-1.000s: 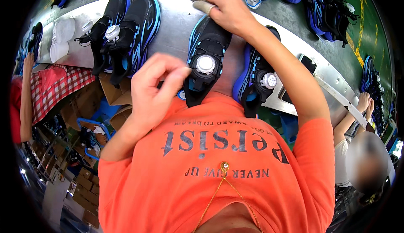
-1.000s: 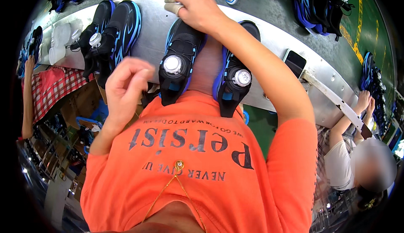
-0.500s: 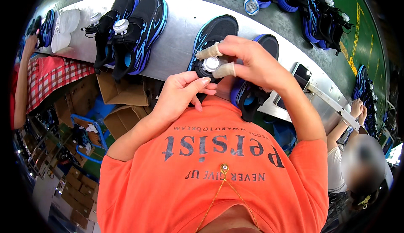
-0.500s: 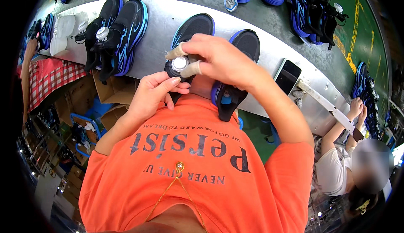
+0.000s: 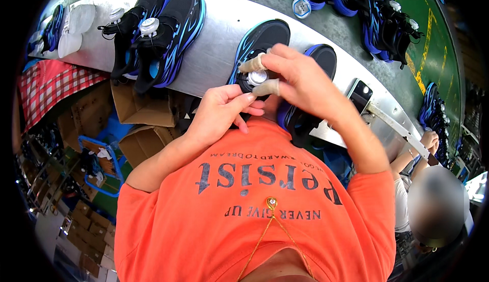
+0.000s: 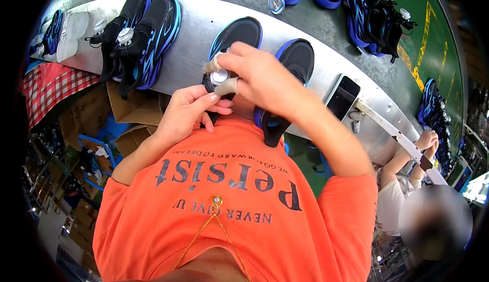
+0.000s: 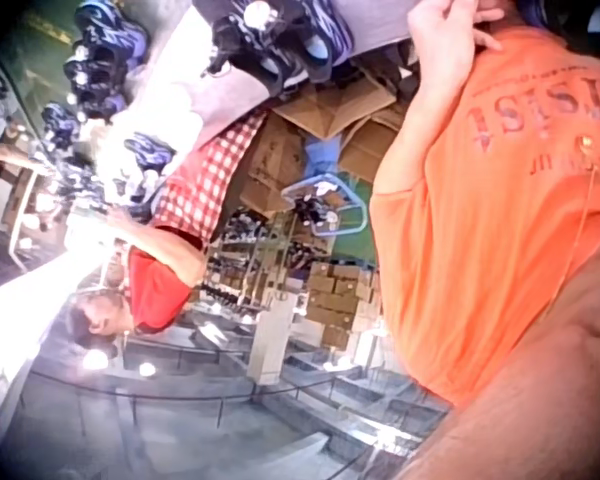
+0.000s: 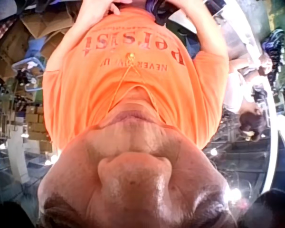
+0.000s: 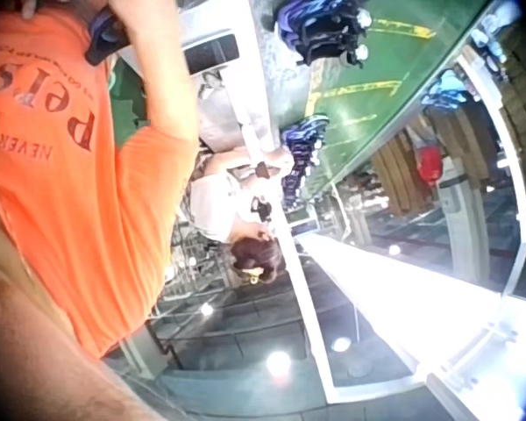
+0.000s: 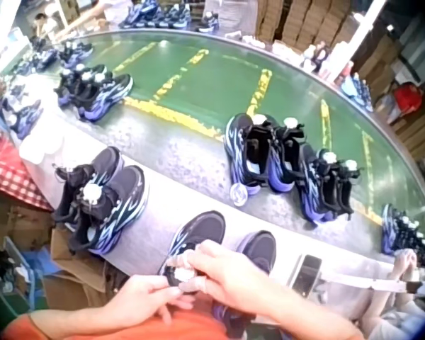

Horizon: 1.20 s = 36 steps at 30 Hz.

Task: The person repeatedly picks up black and blue sneakers from a metal table and attaches small circular white components to the tongue area of each shoe. They handle the shoes one at a time, placing each finished shoe back on the table before moving to the next.

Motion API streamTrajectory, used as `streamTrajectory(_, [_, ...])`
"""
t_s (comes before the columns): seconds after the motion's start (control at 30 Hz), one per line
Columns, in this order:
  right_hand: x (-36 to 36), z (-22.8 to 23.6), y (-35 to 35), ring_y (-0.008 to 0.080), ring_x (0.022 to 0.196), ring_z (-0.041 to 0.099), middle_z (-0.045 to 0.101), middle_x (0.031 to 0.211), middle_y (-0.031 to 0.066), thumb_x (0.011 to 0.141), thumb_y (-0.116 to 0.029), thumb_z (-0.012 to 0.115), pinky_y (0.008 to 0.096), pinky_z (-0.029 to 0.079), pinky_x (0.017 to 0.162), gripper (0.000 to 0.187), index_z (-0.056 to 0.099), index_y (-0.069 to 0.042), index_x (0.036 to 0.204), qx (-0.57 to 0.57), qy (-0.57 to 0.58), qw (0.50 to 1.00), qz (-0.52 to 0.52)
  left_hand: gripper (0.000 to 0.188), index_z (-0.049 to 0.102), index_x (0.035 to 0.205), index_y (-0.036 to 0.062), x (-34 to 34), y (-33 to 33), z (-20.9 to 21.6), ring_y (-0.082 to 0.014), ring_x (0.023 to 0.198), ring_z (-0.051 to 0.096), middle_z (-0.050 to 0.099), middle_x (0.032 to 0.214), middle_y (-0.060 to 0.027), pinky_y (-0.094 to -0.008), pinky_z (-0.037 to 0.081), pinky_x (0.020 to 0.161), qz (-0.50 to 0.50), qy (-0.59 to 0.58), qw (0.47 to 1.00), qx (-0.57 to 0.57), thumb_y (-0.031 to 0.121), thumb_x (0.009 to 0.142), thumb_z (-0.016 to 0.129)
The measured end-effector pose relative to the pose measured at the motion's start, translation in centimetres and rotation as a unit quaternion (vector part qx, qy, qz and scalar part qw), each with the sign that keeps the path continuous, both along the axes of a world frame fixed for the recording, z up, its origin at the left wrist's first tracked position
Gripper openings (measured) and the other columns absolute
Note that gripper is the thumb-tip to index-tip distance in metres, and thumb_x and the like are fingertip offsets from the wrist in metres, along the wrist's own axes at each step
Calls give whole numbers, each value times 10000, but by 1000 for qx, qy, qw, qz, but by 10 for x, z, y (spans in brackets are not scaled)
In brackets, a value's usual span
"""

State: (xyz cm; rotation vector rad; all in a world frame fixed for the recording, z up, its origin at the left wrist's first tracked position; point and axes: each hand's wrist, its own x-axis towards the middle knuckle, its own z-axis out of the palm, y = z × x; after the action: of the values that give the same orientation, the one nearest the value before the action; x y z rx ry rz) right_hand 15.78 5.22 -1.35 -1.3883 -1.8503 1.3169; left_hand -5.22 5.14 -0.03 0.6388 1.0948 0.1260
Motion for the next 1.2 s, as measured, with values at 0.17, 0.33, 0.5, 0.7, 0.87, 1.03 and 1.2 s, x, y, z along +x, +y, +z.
streamTrajectory(0.17, [-15, 1, -15, 226, 809, 632, 630, 917, 92, 781, -136, 742, 314, 500, 700, 356, 673, -101, 1128, -42, -2, 995, -94, 271, 606, 1132, -72, -2, 2, 0, -193, 941, 697, 683, 1076, -174, -237, 550, 551, -6, -5, 1000, -4, 149, 1012, 505])
streamTrajectory(0.33, [-7, 18, 10, 253, 727, 566, 538, 830, 101, 744, -235, 763, 343, 477, 656, 316, 681, -110, 1023, -53, -8, 998, -21, 276, 610, 1125, -76, -2, 5, 1, -205, 925, 705, 690, 1051, -174, -239, 541, 519, -16, 8, 1000, 7, 153, 1013, 502])
streamTrajectory(0.5, [-13, 0, 16, 188, 722, 534, 514, 849, 65, 724, -185, 770, 297, 443, 624, 289, 686, -93, 985, -60, 6, 998, 17, 287, 620, 1102, -89, -1, 2, -1, -217, 903, 711, 692, 1020, -176, -249, 560, 514, 9, 4, 1000, 7, 162, 1003, 524])
streamTrajectory(0.7, [-11, -2, 14, 201, 795, 560, 566, 895, 72, 729, -136, 749, 303, 464, 679, 295, 682, -94, 1013, -67, 19, 997, 12, 285, 610, 1130, -87, -2, 2, -3, -220, 892, 714, 690, 1029, -188, -257, 587, 541, 10, 5, 1000, -8, 151, 1009, 509])
streamTrajectory(0.87, [-3, 8, 1, 208, 750, 586, 607, 884, 81, 775, -148, 747, 317, 477, 665, 327, 658, -93, 1085, -57, 38, 998, 1, 270, 617, 1105, -87, -2, 2, -1, -219, 891, 714, 690, 1028, -188, -257, 584, 528, 11, 9, 1000, -14, 143, 1002, 522])
streamTrajectory(1.03, [0, 19, 0, 231, 704, 584, 607, 857, 75, 775, -165, 750, 323, 494, 676, 405, 658, -108, 1165, -25, -116, 993, -7, 279, 613, 1094, -90, -4, 2, 0, -210, 888, 711, 690, 1020, -188, -255, 580, 528, 12, -6, 1000, 2, 161, 1000, 537])
streamTrajectory(1.2, [6, 16, 9, 218, 694, 588, 638, 868, 74, 763, -150, 756, 317, 500, 692, 471, 657, -131, 1223, 8, 29, 999, 33, 286, 603, 1099, -91, -3, 1, 1, -206, 881, 709, 688, 1018, -192, -255, 576, 527, 15, -6, 1000, 2, 170, 1002, 537])
